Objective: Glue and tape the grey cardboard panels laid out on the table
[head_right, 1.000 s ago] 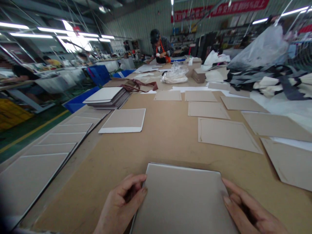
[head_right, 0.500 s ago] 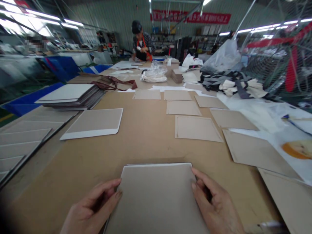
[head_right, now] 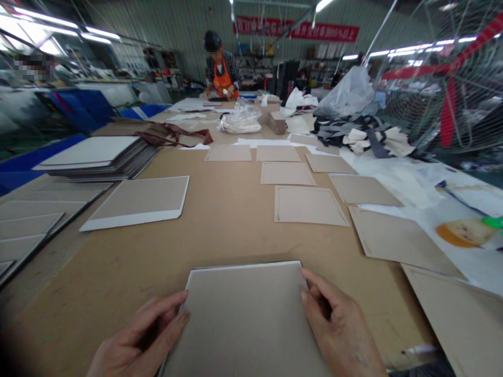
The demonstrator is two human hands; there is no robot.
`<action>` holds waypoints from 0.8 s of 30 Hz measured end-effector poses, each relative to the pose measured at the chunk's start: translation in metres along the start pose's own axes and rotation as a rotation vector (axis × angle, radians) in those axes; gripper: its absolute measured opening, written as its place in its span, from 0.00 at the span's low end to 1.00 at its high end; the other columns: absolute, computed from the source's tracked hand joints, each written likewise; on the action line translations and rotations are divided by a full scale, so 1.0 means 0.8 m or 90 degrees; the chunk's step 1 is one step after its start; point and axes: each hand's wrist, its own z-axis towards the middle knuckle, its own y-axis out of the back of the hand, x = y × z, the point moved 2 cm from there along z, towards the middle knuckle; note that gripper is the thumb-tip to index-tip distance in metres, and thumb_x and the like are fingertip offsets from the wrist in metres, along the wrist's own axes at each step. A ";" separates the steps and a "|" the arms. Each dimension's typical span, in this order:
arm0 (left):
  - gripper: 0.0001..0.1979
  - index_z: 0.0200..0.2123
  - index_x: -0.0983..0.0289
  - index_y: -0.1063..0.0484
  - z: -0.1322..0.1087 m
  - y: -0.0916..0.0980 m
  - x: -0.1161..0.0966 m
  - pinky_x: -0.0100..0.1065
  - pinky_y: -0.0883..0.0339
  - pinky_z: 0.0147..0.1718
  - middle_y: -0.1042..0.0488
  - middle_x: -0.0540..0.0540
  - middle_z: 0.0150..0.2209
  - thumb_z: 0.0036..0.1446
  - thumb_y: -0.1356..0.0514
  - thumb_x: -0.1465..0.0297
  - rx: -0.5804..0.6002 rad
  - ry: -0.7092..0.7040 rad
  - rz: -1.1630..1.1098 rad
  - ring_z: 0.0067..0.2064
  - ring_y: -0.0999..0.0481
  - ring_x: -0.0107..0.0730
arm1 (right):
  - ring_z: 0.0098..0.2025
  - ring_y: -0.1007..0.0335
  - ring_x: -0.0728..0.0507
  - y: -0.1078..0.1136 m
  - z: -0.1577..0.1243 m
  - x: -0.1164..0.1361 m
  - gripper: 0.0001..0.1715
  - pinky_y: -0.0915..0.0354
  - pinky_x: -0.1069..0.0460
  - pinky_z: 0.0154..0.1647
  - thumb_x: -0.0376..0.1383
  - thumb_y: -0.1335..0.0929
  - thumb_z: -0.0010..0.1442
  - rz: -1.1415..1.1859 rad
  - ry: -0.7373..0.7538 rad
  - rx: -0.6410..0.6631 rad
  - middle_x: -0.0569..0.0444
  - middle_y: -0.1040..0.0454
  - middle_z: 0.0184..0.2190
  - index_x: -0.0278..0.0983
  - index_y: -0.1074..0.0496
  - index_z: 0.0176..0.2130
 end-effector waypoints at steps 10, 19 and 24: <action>0.12 0.40 0.55 0.22 0.004 0.004 0.006 0.25 0.31 0.28 0.29 0.47 0.25 0.53 0.38 0.59 0.049 -0.055 0.047 0.27 0.28 0.26 | 0.29 0.26 0.46 -0.001 0.000 -0.008 0.26 0.30 0.55 0.29 0.48 0.36 0.57 -0.036 0.037 0.006 0.57 0.25 0.25 0.37 0.24 0.49; 0.11 0.39 0.57 0.23 0.002 -0.001 0.005 0.25 0.32 0.26 0.30 0.46 0.25 0.54 0.38 0.60 0.032 -0.063 0.056 0.25 0.29 0.26 | 0.27 0.26 0.45 -0.003 0.003 -0.003 0.27 0.30 0.53 0.29 0.48 0.37 0.56 -0.073 0.051 0.008 0.56 0.24 0.24 0.37 0.23 0.47; 0.12 0.39 0.59 0.24 0.002 -0.003 0.008 0.25 0.34 0.25 0.31 0.46 0.24 0.54 0.39 0.60 0.033 -0.055 0.065 0.25 0.31 0.26 | 0.28 0.26 0.44 -0.004 0.006 -0.006 0.28 0.29 0.52 0.30 0.48 0.39 0.58 -0.105 0.051 0.037 0.55 0.23 0.25 0.36 0.25 0.50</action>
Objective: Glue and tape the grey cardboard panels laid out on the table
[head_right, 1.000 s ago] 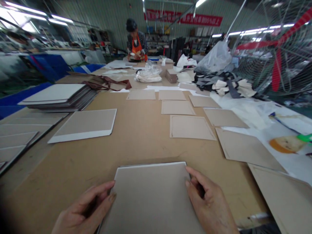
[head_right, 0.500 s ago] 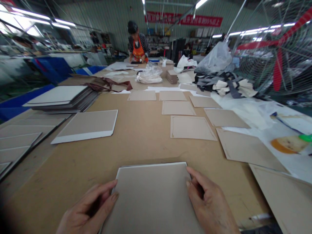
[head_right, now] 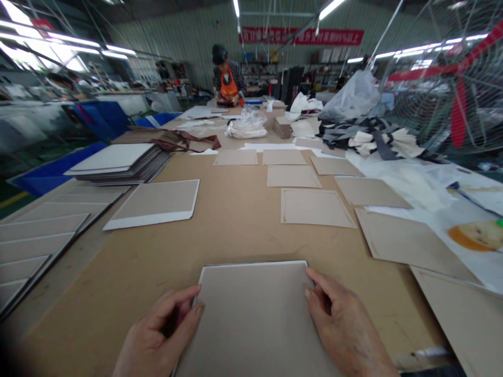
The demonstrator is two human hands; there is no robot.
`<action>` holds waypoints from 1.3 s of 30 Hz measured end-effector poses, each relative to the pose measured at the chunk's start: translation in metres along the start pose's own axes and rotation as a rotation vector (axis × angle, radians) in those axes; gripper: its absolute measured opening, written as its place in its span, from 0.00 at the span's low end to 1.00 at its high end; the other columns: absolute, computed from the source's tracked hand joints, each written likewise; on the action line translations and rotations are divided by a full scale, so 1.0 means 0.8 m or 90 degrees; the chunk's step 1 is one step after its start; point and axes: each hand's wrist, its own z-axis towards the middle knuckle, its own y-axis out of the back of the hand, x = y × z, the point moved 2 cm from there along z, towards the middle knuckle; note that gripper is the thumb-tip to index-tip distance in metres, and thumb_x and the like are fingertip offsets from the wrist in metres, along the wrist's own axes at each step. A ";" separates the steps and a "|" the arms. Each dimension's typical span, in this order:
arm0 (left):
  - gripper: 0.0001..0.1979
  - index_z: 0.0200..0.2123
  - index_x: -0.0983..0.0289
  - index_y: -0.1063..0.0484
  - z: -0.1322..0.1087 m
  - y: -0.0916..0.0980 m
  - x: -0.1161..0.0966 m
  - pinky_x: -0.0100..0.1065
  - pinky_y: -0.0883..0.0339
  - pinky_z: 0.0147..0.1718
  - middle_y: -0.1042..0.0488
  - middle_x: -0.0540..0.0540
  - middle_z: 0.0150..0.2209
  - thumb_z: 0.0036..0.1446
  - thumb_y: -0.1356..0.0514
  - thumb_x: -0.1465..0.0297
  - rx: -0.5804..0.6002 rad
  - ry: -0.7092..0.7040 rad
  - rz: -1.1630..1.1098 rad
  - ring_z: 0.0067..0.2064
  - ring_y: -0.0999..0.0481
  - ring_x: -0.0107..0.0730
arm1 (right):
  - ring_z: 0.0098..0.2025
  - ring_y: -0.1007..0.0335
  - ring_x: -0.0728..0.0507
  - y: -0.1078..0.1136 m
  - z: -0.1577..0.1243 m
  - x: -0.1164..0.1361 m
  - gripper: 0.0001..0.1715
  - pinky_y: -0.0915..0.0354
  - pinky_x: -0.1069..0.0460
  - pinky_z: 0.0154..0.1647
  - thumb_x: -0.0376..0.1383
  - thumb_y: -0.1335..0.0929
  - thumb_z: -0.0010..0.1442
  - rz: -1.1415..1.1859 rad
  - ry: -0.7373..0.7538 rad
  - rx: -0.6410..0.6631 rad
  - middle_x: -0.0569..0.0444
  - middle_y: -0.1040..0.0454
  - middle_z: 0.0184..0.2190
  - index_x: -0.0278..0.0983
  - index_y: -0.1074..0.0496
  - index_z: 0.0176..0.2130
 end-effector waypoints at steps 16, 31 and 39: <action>0.15 0.43 0.61 0.25 -0.001 -0.008 -0.077 0.43 0.31 0.47 0.25 0.58 0.43 0.55 0.45 0.78 0.286 -0.373 0.315 0.45 0.28 0.42 | 0.37 0.31 0.45 -0.024 -0.013 0.049 0.36 0.35 0.53 0.32 0.23 0.36 0.57 -0.408 0.498 0.034 0.54 0.32 0.37 0.51 0.37 0.59; 0.19 0.52 0.59 0.31 -0.044 0.019 -0.033 0.45 0.33 0.55 0.34 0.59 0.59 0.56 0.41 0.70 0.206 -0.345 0.278 0.59 0.34 0.45 | 0.36 0.27 0.47 0.022 0.012 -0.013 0.25 0.33 0.52 0.37 0.30 0.43 0.66 -0.264 0.353 0.074 0.53 0.27 0.44 0.47 0.30 0.55; 0.19 0.52 0.59 0.32 -0.047 0.007 -0.013 0.46 0.33 0.55 0.34 0.59 0.60 0.56 0.41 0.69 0.154 -0.376 0.237 0.59 0.33 0.45 | 0.52 0.29 0.39 0.010 0.057 -0.021 0.24 0.36 0.45 0.55 0.46 0.39 0.62 -0.030 0.128 0.085 0.49 0.24 0.50 0.38 0.25 0.49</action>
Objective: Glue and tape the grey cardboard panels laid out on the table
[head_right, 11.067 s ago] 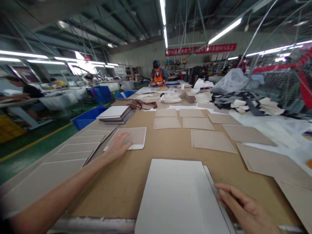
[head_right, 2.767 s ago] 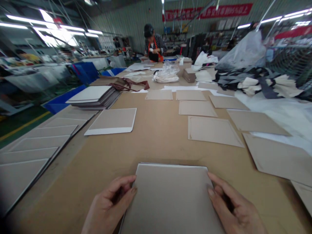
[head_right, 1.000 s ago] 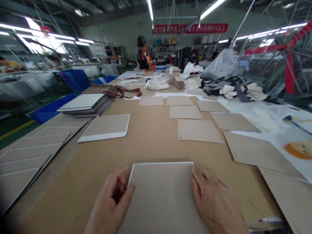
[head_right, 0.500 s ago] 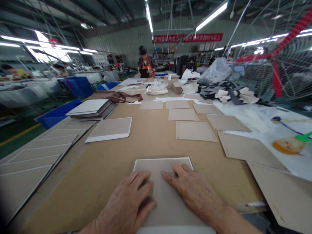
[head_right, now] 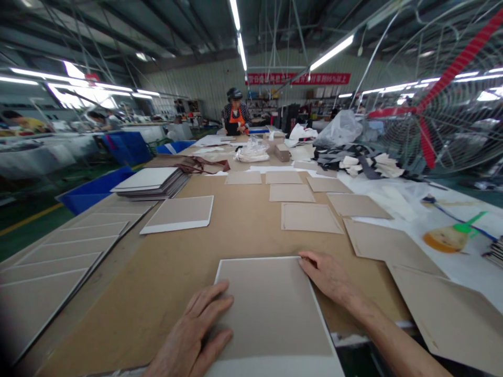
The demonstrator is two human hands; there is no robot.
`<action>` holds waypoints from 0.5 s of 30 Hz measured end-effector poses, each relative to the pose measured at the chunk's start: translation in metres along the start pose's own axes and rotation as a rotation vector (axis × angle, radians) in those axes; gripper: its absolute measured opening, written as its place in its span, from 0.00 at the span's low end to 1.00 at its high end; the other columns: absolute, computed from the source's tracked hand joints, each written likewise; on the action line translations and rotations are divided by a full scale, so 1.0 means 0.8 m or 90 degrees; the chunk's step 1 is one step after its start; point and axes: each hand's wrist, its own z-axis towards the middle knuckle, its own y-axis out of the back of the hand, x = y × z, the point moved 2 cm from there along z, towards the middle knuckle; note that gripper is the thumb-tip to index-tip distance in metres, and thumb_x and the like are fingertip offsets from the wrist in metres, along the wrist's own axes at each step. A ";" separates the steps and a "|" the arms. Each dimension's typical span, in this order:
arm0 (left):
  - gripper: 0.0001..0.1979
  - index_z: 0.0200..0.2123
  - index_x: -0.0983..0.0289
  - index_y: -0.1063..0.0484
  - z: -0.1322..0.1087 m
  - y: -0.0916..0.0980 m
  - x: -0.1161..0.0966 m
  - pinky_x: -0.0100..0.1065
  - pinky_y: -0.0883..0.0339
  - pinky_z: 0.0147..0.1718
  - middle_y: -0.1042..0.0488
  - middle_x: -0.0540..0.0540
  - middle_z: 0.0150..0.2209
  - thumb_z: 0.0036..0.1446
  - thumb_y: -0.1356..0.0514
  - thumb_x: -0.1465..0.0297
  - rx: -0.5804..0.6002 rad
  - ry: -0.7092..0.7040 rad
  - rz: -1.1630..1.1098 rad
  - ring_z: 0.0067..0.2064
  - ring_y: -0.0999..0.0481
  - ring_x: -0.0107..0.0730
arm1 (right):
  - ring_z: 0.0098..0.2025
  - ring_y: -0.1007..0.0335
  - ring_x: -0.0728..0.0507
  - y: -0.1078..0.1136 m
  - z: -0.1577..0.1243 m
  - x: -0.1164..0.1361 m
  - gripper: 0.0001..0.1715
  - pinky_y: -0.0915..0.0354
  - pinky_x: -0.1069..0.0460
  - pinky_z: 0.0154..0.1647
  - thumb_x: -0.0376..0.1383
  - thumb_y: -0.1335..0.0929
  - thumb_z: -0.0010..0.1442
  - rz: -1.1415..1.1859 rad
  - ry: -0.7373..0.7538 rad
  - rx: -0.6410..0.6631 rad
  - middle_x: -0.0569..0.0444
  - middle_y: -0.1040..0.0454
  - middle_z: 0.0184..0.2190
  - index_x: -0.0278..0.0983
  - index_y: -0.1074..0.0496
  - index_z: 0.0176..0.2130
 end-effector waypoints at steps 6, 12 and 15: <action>0.19 0.53 0.58 0.31 -0.003 -0.001 -0.001 0.46 0.34 0.56 0.35 0.58 0.60 0.56 0.41 0.69 -0.007 0.014 -0.016 0.60 0.34 0.45 | 0.42 0.27 0.41 0.005 -0.002 0.005 0.21 0.34 0.46 0.47 0.46 0.36 0.58 0.036 0.027 -0.053 0.49 0.23 0.42 0.39 0.22 0.43; 0.36 0.64 0.59 0.45 -0.016 -0.016 0.013 0.53 0.44 0.61 0.47 0.63 0.66 0.52 0.38 0.70 -0.110 0.090 -0.069 0.66 0.45 0.51 | 0.30 0.31 0.45 0.027 -0.009 0.036 0.20 0.36 0.52 0.31 0.48 0.27 0.48 0.385 -0.082 -0.082 0.56 0.27 0.28 0.39 0.27 0.37; 0.45 0.66 0.61 0.52 -0.022 -0.014 0.020 0.56 0.45 0.61 0.47 0.65 0.66 0.48 0.34 0.67 -0.182 0.212 -0.198 0.66 0.45 0.55 | 0.27 0.30 0.46 0.040 -0.021 0.059 0.23 0.35 0.52 0.27 0.48 0.24 0.44 0.578 -0.116 -0.051 0.57 0.26 0.27 0.40 0.29 0.37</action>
